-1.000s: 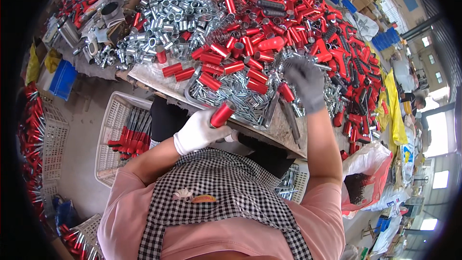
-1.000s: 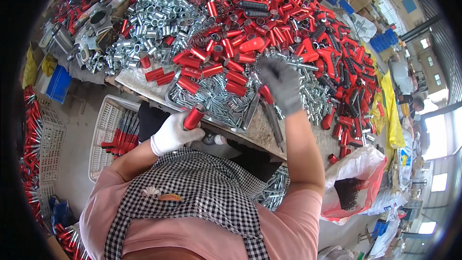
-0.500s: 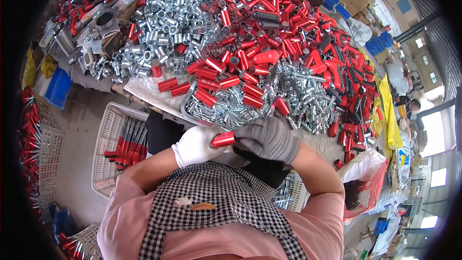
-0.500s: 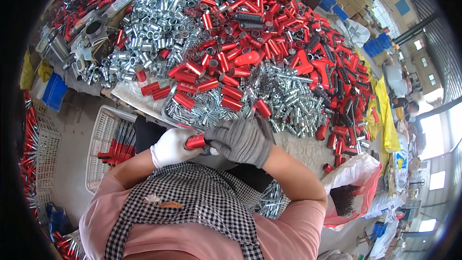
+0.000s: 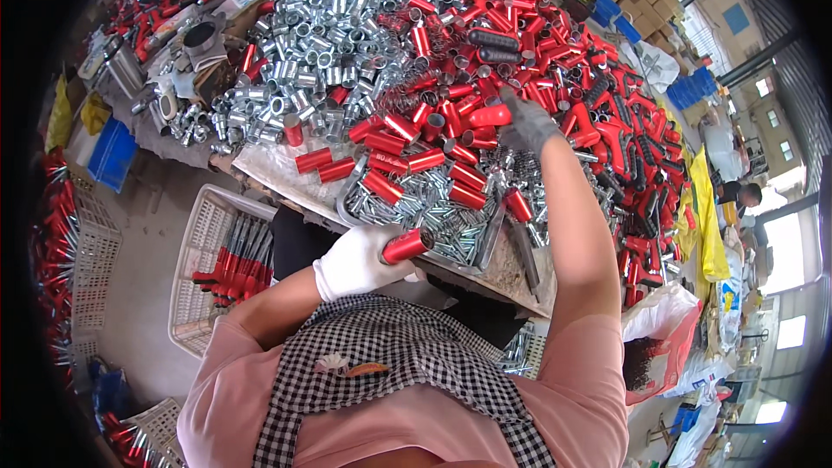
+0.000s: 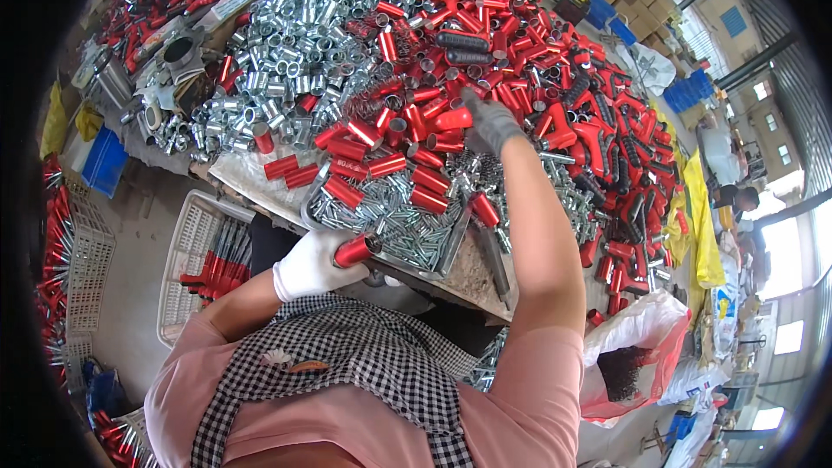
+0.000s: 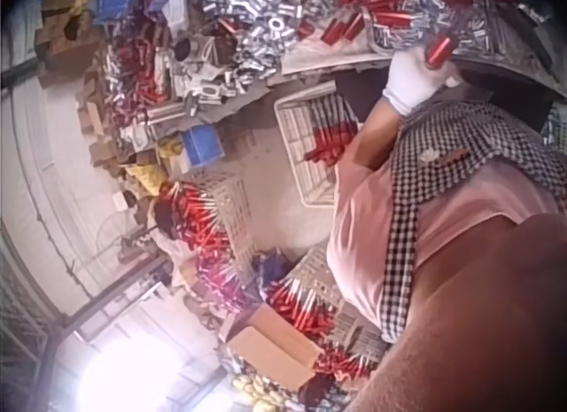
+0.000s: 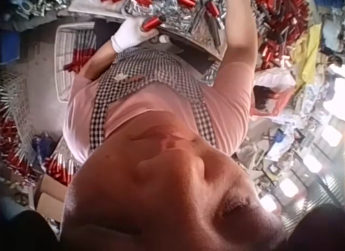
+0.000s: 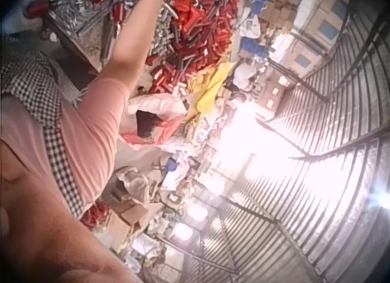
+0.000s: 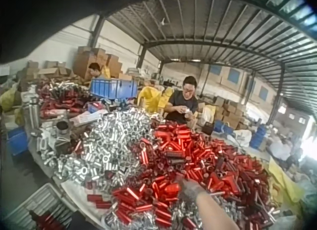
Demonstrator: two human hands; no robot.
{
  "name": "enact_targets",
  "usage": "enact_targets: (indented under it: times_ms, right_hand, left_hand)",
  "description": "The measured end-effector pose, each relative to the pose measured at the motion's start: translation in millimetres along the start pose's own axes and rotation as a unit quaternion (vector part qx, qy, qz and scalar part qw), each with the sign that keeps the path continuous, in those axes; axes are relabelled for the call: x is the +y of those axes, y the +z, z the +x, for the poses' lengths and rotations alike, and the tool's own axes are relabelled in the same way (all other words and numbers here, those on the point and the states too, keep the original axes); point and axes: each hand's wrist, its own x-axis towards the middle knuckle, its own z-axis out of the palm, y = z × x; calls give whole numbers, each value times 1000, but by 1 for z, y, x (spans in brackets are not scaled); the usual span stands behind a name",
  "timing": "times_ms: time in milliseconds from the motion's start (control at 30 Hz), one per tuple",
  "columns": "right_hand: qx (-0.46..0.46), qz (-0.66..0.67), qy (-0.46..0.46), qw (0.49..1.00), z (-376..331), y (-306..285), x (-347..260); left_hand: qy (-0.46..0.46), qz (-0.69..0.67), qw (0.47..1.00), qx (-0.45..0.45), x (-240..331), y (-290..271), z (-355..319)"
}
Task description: The recorder is assembling small hardware components by fitting red handles onto metal parts at a factory workstation.
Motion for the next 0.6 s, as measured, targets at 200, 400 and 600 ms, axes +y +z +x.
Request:
enact_targets:
  times_ms: [200, 400, 600]
  right_hand:
    - [-64, 237, 108, 963, -18, 7, -54]
    - [125, 425, -189, 876, -84, -25, 9]
    - [-61, 762, -198, 614, -218, -16, -27]
  left_hand:
    - [-18, -14, 1000, 14, 0, 7, -10]
    - [-22, -23, 999, 35, -8, 7, -21]
    - [-14, -27, 999, 37, -16, 17, -18]
